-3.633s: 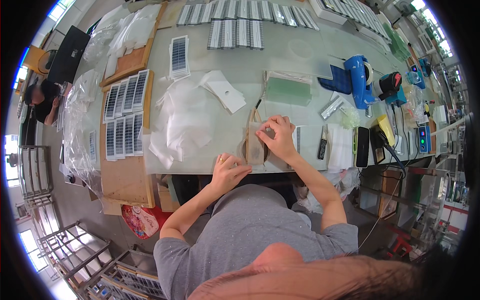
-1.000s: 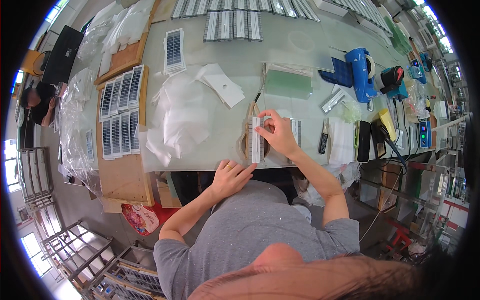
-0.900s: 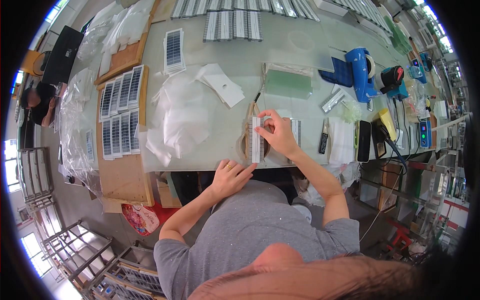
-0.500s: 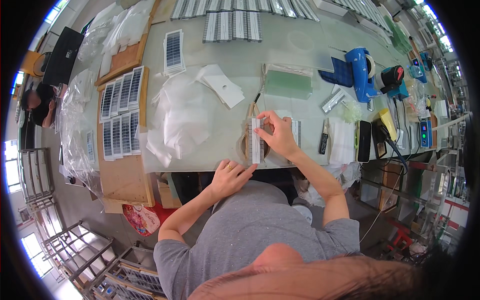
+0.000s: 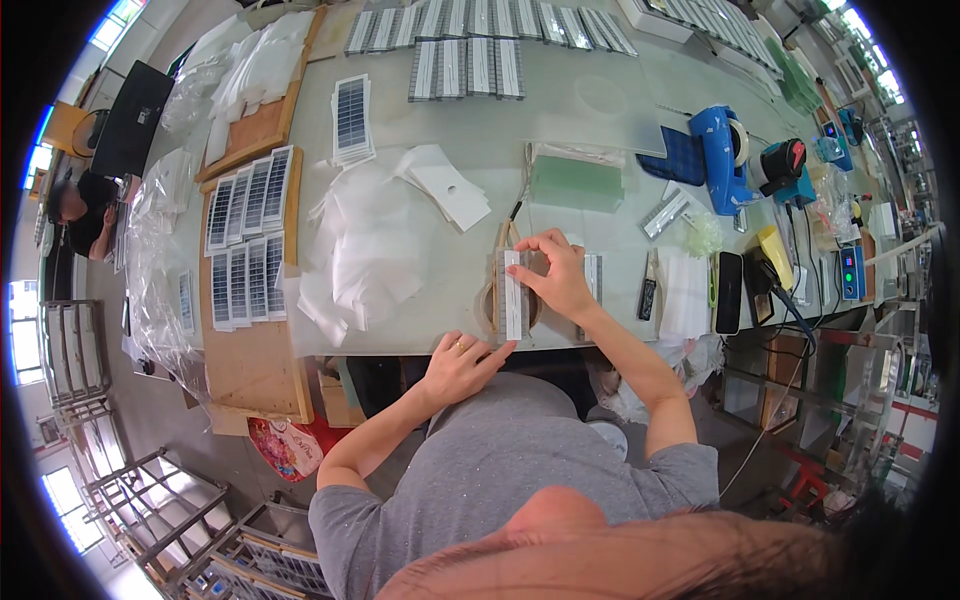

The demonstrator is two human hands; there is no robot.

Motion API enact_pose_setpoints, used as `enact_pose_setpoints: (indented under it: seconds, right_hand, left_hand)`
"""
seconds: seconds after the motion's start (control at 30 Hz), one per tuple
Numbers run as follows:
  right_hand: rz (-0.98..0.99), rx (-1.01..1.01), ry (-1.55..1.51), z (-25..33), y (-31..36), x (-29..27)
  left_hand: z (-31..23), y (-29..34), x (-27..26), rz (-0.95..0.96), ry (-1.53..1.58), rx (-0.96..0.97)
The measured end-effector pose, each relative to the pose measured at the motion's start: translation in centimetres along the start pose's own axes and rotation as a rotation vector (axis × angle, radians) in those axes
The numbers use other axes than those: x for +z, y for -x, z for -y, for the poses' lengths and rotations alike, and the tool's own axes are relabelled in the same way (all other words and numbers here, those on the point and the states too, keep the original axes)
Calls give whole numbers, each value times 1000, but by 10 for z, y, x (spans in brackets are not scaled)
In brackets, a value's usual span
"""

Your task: The person assembles small solar panels by placing protective film, solar cell strips, and backing sheets into a fixture by hand, pressing the layers together, and stacking the assembled solar panels on the table.

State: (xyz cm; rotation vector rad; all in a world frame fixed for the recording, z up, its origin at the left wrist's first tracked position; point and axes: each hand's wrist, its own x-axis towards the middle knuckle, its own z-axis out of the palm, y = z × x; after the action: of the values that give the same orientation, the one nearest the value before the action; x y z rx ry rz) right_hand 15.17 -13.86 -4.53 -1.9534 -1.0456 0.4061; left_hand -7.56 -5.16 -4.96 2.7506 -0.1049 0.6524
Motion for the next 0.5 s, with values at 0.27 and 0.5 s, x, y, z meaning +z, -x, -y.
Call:
enact_pose_setpoints:
  seconds: [0.27,0.5]
  right_hand:
    - [0,-12,62,3,0,-4]
    - [-35,-70,128,7,0,-4]
  left_hand:
    - [1,1,1,12,7,-1]
    - [1,1,1,1,16,0]
